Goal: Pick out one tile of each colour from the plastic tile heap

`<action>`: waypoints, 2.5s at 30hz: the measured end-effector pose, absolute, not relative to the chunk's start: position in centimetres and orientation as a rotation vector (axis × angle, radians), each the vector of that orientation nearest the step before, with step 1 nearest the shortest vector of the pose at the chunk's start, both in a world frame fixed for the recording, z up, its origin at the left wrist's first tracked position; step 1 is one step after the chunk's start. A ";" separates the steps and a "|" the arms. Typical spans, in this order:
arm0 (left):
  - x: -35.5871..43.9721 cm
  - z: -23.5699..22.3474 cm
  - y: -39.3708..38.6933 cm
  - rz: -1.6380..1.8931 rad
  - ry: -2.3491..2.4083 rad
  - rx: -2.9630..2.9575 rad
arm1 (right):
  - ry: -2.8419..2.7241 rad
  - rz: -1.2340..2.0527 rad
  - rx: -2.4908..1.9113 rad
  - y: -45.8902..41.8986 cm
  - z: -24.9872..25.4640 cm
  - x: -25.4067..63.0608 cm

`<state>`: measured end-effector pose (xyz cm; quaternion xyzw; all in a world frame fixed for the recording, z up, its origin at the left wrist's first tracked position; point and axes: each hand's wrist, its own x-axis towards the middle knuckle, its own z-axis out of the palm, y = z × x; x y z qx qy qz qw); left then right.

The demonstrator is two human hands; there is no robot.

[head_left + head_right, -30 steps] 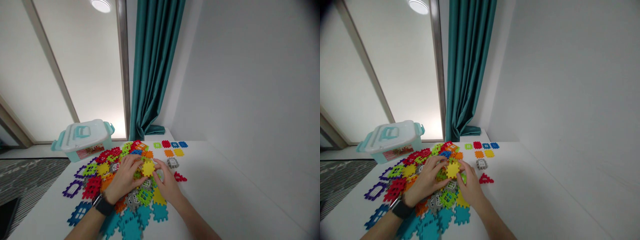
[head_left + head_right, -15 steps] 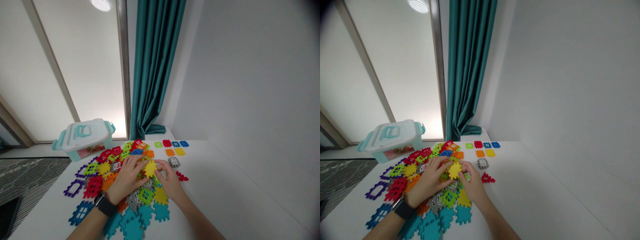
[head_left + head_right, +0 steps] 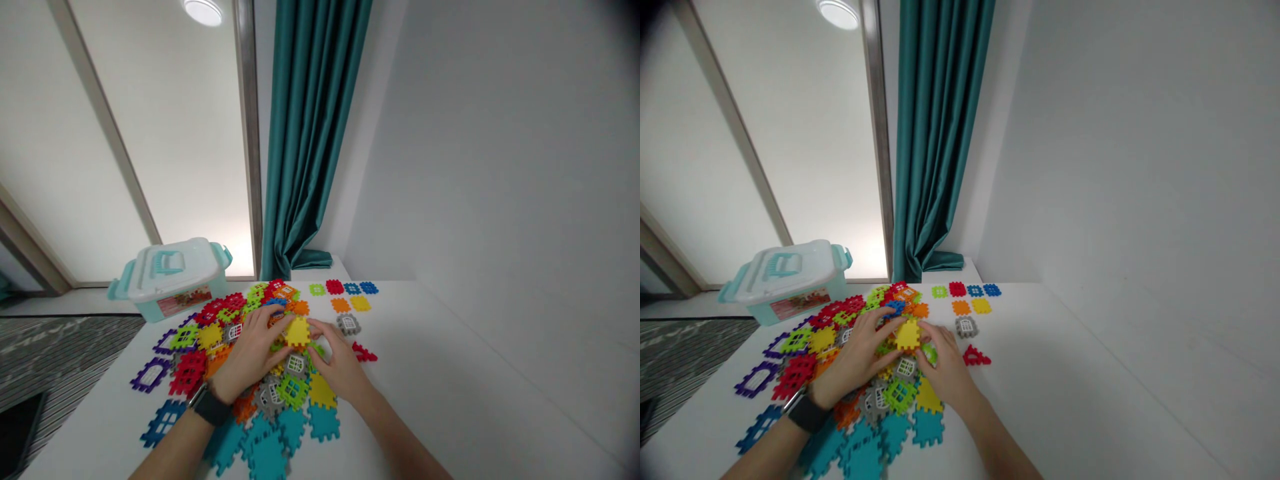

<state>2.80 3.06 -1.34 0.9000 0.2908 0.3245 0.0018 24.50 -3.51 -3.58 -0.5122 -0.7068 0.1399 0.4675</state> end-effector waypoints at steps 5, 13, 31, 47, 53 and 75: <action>2.8 -1.5 3.0 0.979 0.869 2.813 | -1.817 0.298 -1.211 -3.3 -3.4 25.1; 3.1 -1.7 2.6 0.928 0.839 2.817 | -1.896 0.290 -1.256 -3.4 -3.4 25.5; 3.3 -1.8 2.6 1.019 0.868 2.748 | -1.847 0.202 -1.266 -3.1 -3.6 25.9; 2.9 -2.6 3.3 1.064 0.825 2.593 | -1.913 0.214 -1.155 -3.4 -2.8 25.8; 3.0 -2.8 3.5 1.023 0.828 2.558 | -1.935 0.190 -1.138 -3.3 -3.0 25.8; 2.8 -2.6 4.3 1.234 0.830 2.562 | -1.859 0.234 -1.155 -3.7 -3.2 25.1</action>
